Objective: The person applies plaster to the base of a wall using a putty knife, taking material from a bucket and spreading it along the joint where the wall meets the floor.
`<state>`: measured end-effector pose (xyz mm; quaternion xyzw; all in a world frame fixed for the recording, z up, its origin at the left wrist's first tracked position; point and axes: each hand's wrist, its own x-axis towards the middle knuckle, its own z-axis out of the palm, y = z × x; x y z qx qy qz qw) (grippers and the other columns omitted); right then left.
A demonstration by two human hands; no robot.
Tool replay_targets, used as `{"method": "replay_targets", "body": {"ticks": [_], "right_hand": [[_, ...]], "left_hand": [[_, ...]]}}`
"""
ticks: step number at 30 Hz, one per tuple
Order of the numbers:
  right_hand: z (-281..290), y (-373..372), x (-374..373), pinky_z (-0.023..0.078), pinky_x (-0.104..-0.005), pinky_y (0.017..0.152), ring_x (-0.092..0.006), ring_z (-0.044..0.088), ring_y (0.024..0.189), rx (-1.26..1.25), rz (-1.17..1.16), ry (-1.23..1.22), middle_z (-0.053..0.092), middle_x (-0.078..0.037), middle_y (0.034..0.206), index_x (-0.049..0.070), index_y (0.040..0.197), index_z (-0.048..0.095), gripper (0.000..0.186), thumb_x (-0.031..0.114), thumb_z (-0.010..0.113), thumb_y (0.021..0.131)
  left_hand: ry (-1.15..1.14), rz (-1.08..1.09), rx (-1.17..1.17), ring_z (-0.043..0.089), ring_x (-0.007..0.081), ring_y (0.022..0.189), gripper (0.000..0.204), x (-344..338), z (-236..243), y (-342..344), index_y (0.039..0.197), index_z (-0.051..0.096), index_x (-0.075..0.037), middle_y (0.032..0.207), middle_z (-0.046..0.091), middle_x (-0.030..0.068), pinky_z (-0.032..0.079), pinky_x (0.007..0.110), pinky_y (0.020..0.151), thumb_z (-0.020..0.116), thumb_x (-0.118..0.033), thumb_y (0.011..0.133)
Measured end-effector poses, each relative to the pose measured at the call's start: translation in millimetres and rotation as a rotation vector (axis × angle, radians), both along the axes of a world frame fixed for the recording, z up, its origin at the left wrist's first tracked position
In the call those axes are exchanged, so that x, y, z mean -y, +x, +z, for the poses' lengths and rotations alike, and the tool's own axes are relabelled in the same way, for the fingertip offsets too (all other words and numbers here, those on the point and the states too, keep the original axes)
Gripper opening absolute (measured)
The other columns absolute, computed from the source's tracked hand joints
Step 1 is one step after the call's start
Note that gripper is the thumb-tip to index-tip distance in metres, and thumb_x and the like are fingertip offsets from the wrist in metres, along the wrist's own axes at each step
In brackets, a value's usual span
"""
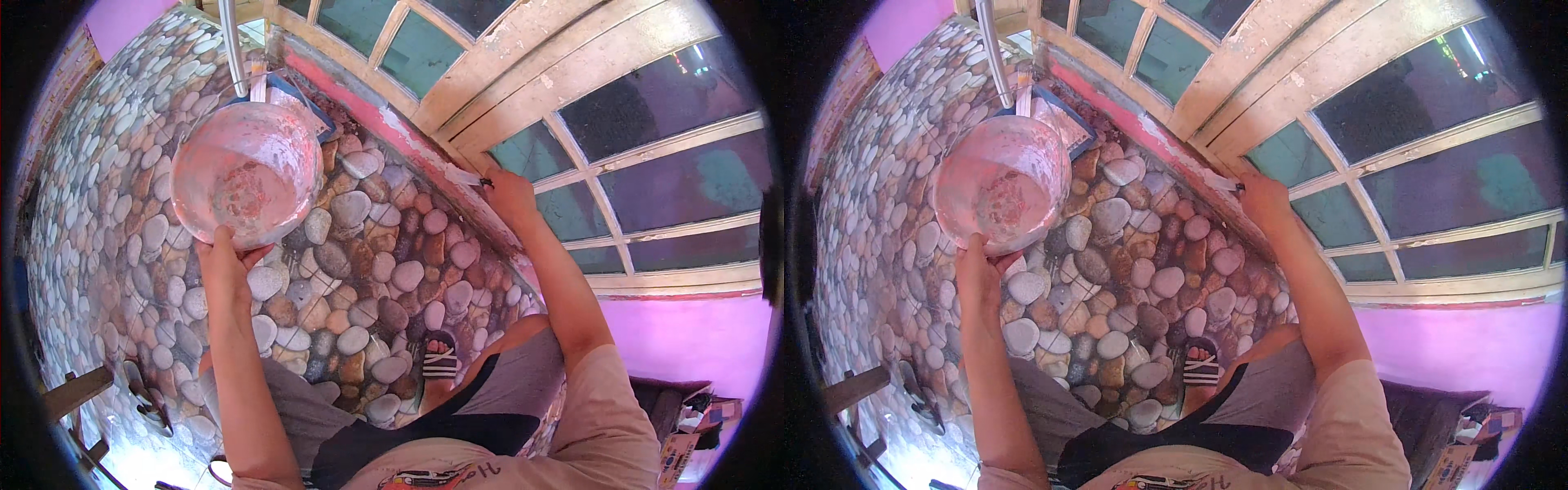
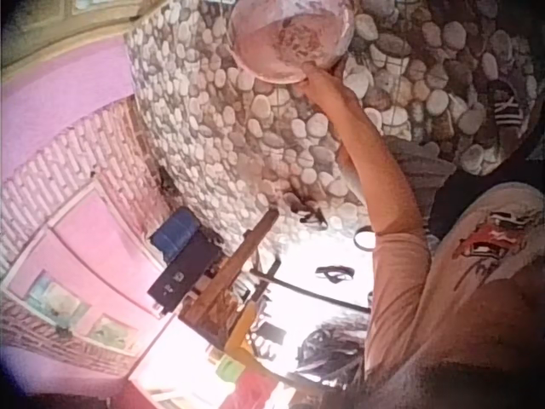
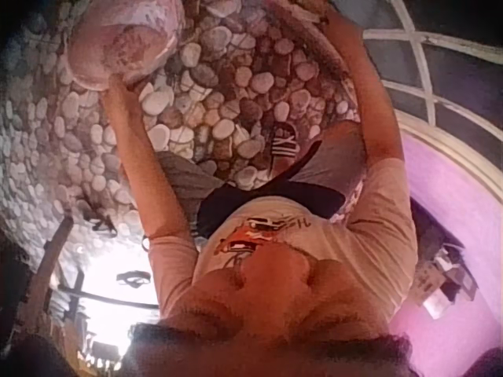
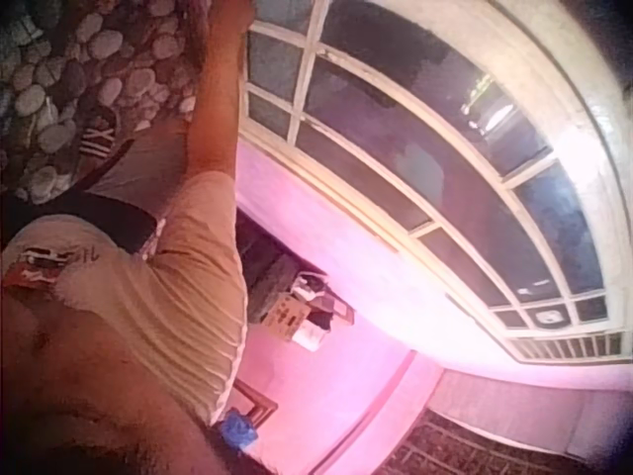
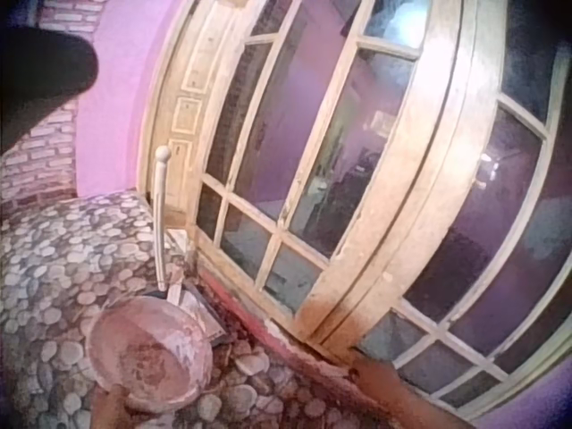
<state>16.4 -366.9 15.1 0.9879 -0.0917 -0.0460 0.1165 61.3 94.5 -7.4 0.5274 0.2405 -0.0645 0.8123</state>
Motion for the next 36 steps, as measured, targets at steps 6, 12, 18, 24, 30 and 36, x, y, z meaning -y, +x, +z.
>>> {"method": "replay_targets", "body": {"ticks": [6, 12, 18, 24, 30, 36], "right_hand": [[-19, 3, -15, 0.053, -0.0474, 0.074, -0.0352, 0.067, 0.087, 0.084, 0.184, -0.041, 0.069, -0.016, 0.091, 0.007, 0.103, 0.064, 0.023, 0.022, 0.064, 0.085], [-25, 2, -2, 0.054, -0.0468, 0.073, -0.0357, 0.068, 0.085, 0.084, 0.079, -0.073, 0.069, -0.017, 0.091, 0.005, 0.100, 0.064, 0.022, 0.020, 0.064, 0.084], [-13, 2, -10, 0.054, -0.0469, 0.070, -0.0355, 0.068, 0.082, -0.101, -0.005, -0.138, 0.069, -0.018, 0.091, 0.005, 0.101, 0.065, 0.021, 0.016, 0.063, 0.083], [-25, 8, -16, 0.054, -0.0463, 0.071, -0.0359, 0.068, 0.083, 0.028, 0.080, -0.103, 0.069, -0.018, 0.091, 0.006, 0.100, 0.066, 0.020, 0.016, 0.059, 0.085], [-12, 0, -16, 0.053, -0.0474, 0.075, -0.0365, 0.067, 0.087, -0.111, -0.033, -0.105, 0.069, -0.018, 0.092, 0.006, 0.103, 0.063, 0.021, 0.017, 0.060, 0.085], [-31, 20, -17, 0.052, -0.0482, 0.079, -0.0376, 0.066, 0.090, -0.109, 0.031, 0.006, 0.067, -0.020, 0.094, 0.003, 0.106, 0.062, 0.026, 0.017, 0.062, 0.084]], "left_hand": [[-0.014, 0.002, 0.016, 0.067, 0.0366, 0.086, 0.046, 2, -1, -3, 0.130, 0.037, 0.006, 0.114, 0.057, 0.0254, 0.064, 0.042, 0.064, 0.046, -0.011, 0.088], [0.001, 0.022, 0.014, 0.067, 0.0365, 0.087, 0.048, -4, -4, -1, 0.131, 0.035, 0.005, 0.116, 0.057, 0.0252, 0.064, 0.041, 0.064, 0.046, -0.012, 0.088], [0.004, 0.012, 0.006, 0.067, 0.0368, 0.089, 0.049, 2, -2, 1, 0.133, 0.031, 0.004, 0.119, 0.054, 0.0257, 0.064, 0.041, 0.063, 0.045, -0.012, 0.089], [0.005, -0.034, -0.023, 0.067, 0.0365, 0.089, 0.050, 2, -5, 0, 0.134, 0.031, 0.004, 0.118, 0.055, 0.0257, 0.064, 0.041, 0.063, 0.046, -0.012, 0.089], [0.047, 0.003, -0.021, 0.067, 0.0366, 0.090, 0.047, 5, -1, 0, 0.128, 0.037, 0.006, 0.116, 0.056, 0.0234, 0.063, 0.042, 0.068, 0.047, -0.014, 0.087], [0.003, -0.019, 0.019, 0.067, 0.0369, 0.087, 0.048, 4, -7, -1, 0.131, 0.034, 0.006, 0.116, 0.056, 0.0259, 0.064, 0.041, 0.063, 0.047, -0.014, 0.090]]}}
